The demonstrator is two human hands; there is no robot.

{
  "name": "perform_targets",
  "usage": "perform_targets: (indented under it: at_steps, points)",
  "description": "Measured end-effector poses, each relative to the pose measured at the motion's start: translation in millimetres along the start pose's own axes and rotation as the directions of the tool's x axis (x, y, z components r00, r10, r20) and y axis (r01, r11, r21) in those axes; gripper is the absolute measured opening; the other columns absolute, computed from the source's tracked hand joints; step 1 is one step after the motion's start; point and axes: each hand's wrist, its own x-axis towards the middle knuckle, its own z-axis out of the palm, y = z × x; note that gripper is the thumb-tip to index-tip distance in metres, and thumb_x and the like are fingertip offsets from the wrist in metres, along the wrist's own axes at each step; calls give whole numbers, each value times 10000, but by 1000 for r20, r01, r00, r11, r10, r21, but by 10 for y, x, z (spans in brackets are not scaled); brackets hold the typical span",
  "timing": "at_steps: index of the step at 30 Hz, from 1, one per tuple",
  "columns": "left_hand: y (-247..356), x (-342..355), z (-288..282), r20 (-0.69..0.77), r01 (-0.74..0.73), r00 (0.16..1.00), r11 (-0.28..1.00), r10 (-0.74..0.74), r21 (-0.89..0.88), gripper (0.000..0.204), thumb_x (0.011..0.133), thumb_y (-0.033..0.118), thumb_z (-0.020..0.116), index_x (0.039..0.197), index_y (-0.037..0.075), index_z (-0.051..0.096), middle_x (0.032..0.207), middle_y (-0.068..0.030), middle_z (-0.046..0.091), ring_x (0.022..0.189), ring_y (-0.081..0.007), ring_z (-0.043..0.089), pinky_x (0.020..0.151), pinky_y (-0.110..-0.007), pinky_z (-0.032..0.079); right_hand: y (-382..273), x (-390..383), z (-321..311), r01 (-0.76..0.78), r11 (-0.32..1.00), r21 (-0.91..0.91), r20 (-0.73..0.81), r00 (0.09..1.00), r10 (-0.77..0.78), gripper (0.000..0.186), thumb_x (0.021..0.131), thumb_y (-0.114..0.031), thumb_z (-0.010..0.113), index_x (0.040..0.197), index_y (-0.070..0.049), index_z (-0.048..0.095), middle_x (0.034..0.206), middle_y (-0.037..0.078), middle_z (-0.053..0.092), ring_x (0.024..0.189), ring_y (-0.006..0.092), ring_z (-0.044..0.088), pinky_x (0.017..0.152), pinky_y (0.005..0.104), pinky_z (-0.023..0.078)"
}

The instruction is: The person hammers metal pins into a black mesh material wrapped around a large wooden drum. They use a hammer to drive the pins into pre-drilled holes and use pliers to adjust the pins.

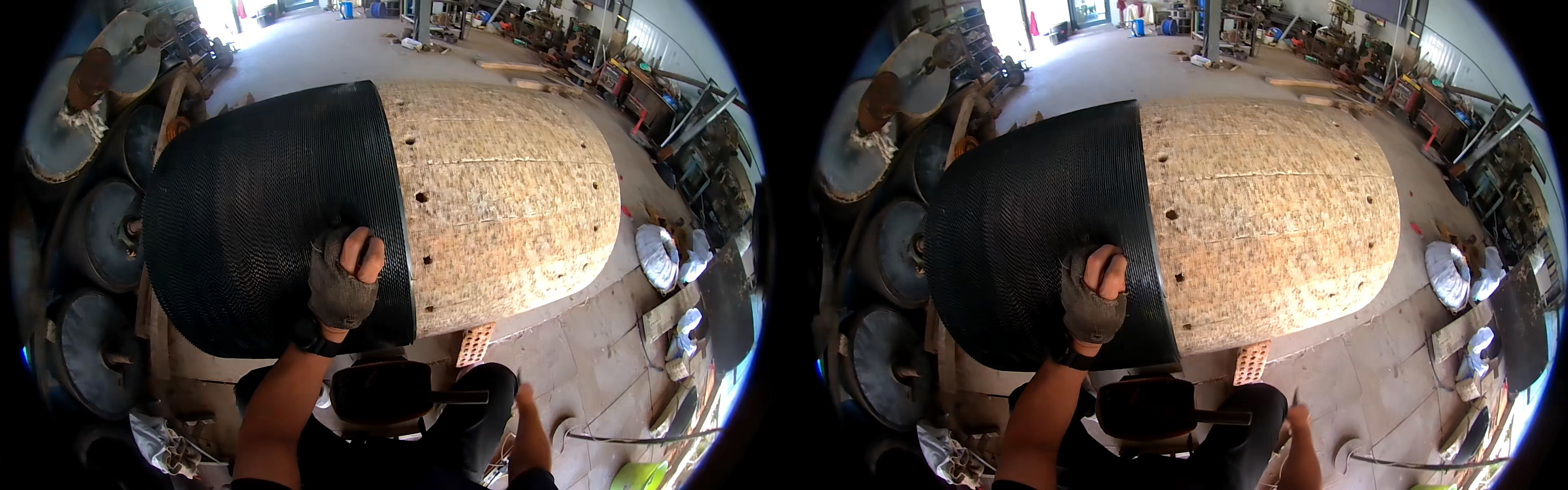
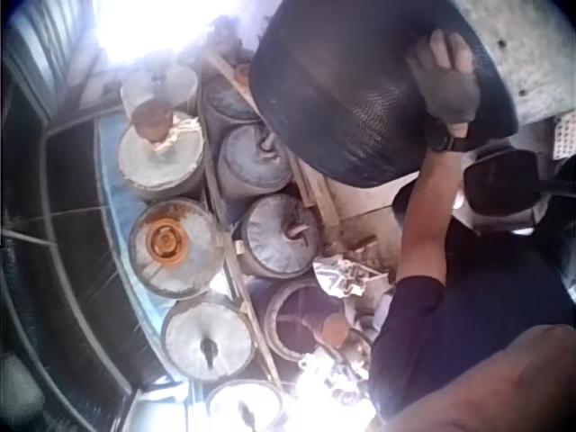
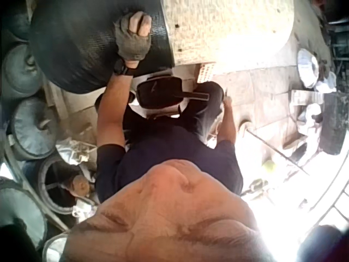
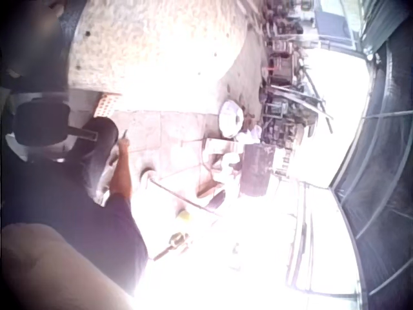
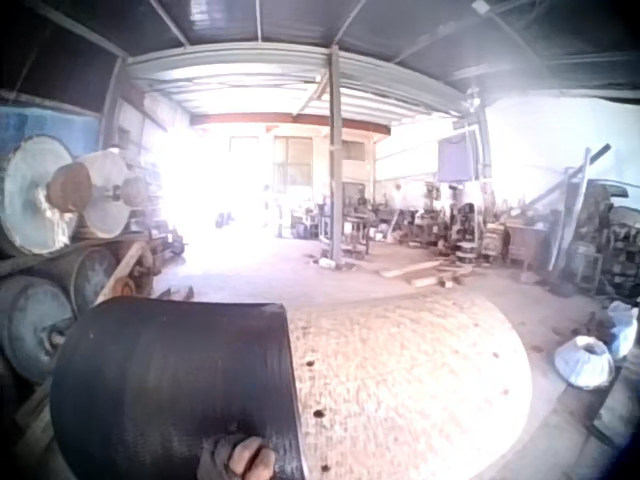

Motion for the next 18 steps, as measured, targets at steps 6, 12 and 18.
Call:
perform_targets:
  at_steps: [6, 12, 18]
  points:
    - [130, 75, 44, 10, -66, 998, 997, 65, 48, 326, 755, 12, 706, 1059, 96, 624, 1063, -94, 614, 878, -271, 629, 730, -427, 543, -125, -480, 952, -258, 965, 40, 65, 965, 255, 236, 901, -166, 549, 1006, -3, 684, 1021, 238, 656, 984, 442, 630, 857, 510, 510]
    - [65, -33, -21, 15, -49, 999, 993, 47, 106, 381, 721, -40, 697, 1087, 66, 689, 1083, -114, 640, 903, -307, 630, 763, -456, 524, -721, -549, -246, -16, 915, 402, -496, 836, 233, 242, 945, -125, 528, 1112, 23, 623, 1139, 236, 604, 1098, 412, 586, 932, 481, 477]
    - [92, -26, -20, 47, -28, 999, 994, 23, 103, 395, 718, -28, 714, 1103, 61, 707, 1085, -103, 634, 918, -303, 628, 789, -457, 531, -2515, -1956, -2508, 820, 532, 211, -705, 504, -498, 328, 856, -44, 643, 1175, 6, 585, 1169, 226, 614, 1101, 411, 597, 942, 473, 471]
